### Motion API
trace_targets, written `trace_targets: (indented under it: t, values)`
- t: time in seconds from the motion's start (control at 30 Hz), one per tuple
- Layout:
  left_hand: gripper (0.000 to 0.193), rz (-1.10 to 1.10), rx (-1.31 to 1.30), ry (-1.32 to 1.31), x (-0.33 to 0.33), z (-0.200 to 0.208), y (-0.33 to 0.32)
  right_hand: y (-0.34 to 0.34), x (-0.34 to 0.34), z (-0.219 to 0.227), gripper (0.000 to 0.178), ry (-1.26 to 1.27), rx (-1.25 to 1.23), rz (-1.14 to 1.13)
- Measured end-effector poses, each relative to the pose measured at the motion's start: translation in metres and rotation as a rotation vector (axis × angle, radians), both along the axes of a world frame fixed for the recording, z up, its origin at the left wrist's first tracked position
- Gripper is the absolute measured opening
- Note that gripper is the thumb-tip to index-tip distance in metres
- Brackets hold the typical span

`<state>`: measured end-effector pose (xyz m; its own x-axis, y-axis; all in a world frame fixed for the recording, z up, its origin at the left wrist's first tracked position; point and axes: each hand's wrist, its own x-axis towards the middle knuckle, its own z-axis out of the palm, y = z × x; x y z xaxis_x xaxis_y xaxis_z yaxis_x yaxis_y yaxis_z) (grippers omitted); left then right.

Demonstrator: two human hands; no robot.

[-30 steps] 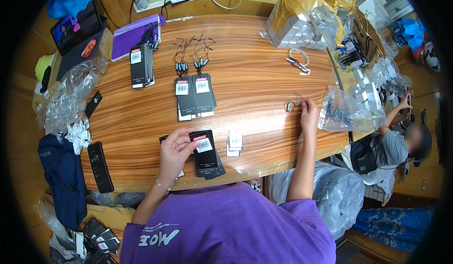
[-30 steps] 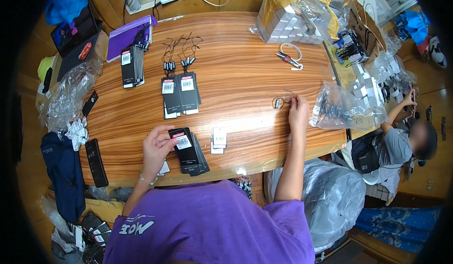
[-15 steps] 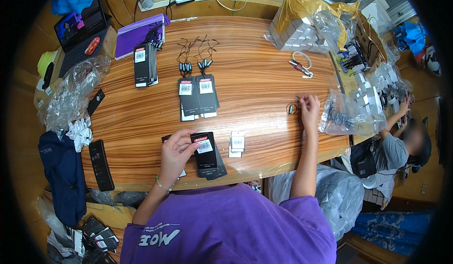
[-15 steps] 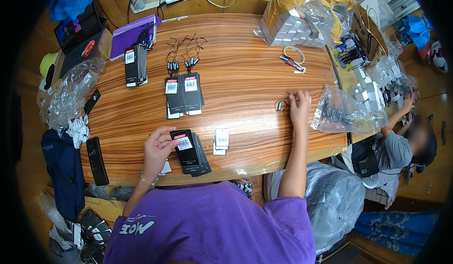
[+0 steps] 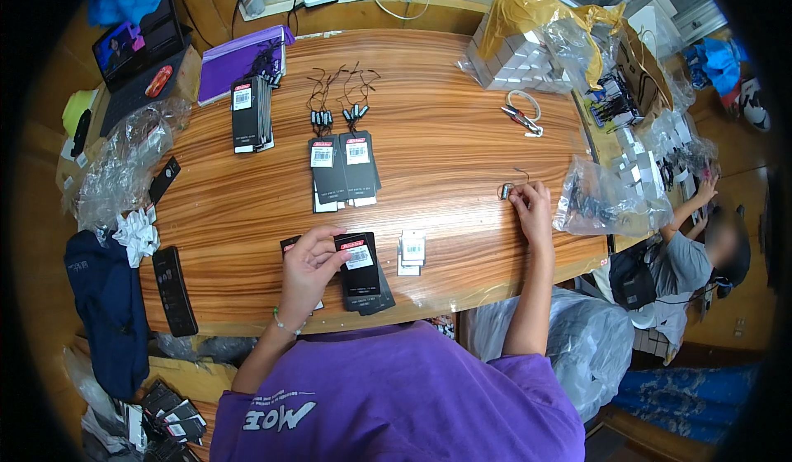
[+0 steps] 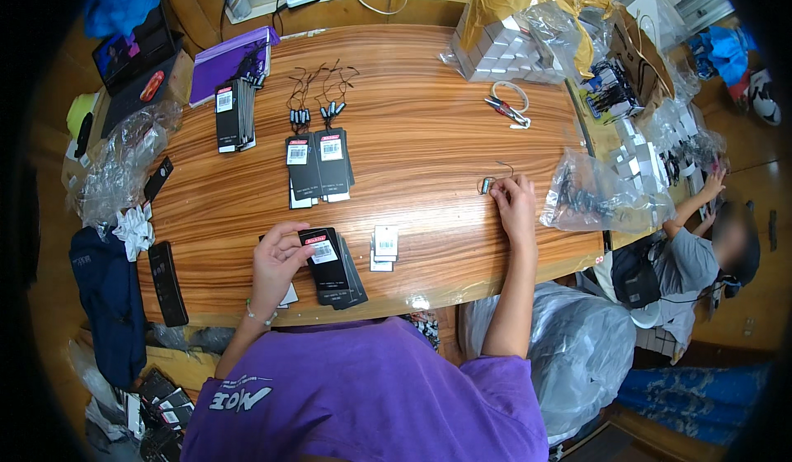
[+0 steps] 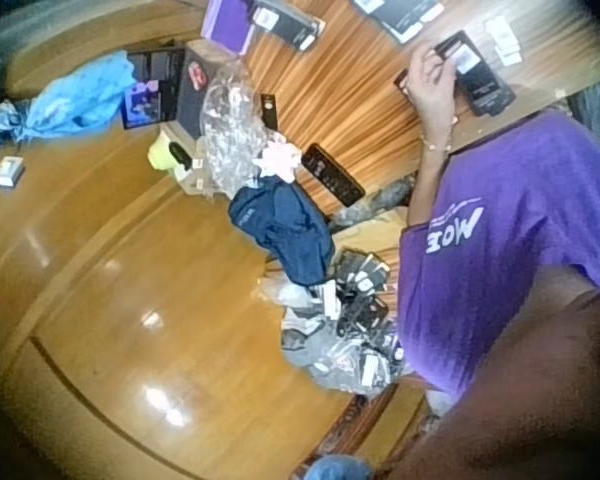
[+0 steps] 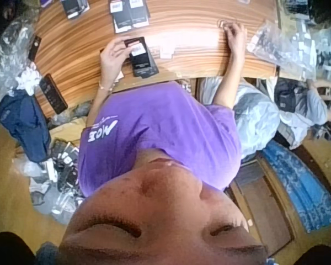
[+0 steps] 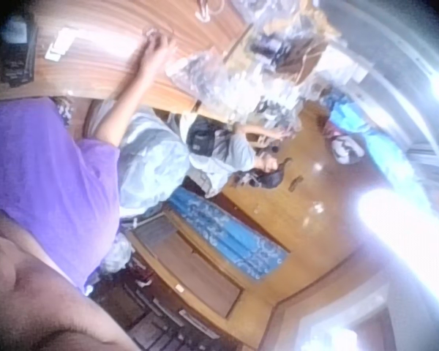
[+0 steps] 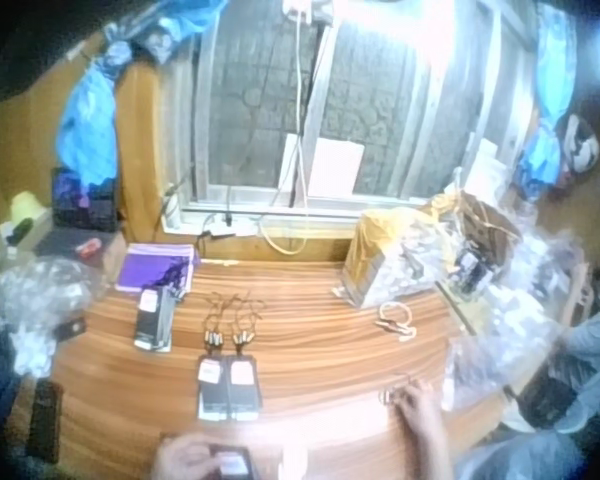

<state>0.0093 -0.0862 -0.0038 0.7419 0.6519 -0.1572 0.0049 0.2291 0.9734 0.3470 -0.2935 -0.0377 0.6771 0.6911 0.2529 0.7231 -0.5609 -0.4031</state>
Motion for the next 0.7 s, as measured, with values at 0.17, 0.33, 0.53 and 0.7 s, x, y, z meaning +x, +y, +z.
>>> trace_targets:
  t: [0.17, 0.33, 0.53, 0.7]
  values:
    - [0.033, -0.009, -0.008, 0.005, -0.001, 0.004, 0.002, 0.003, 0.004, 0.009, 0.008, 0.043, 0.187, -0.026]
    - [0.032, -0.002, -0.013, 0.019, -0.004, 0.007, 0.002, 0.035, -0.033, 0.087, 0.006, 0.593, 0.735, 0.168]
    - [0.027, 0.039, 0.026, -0.075, 0.011, 0.025, 0.006, 0.082, -0.13, 0.09, 0.006, 0.869, 0.594, 0.381]
    - [0.024, 0.056, 0.165, -0.026, 0.018, 0.03, 0.005, 0.111, -0.18, 0.075, 0.01, 0.711, 0.494, 0.449]
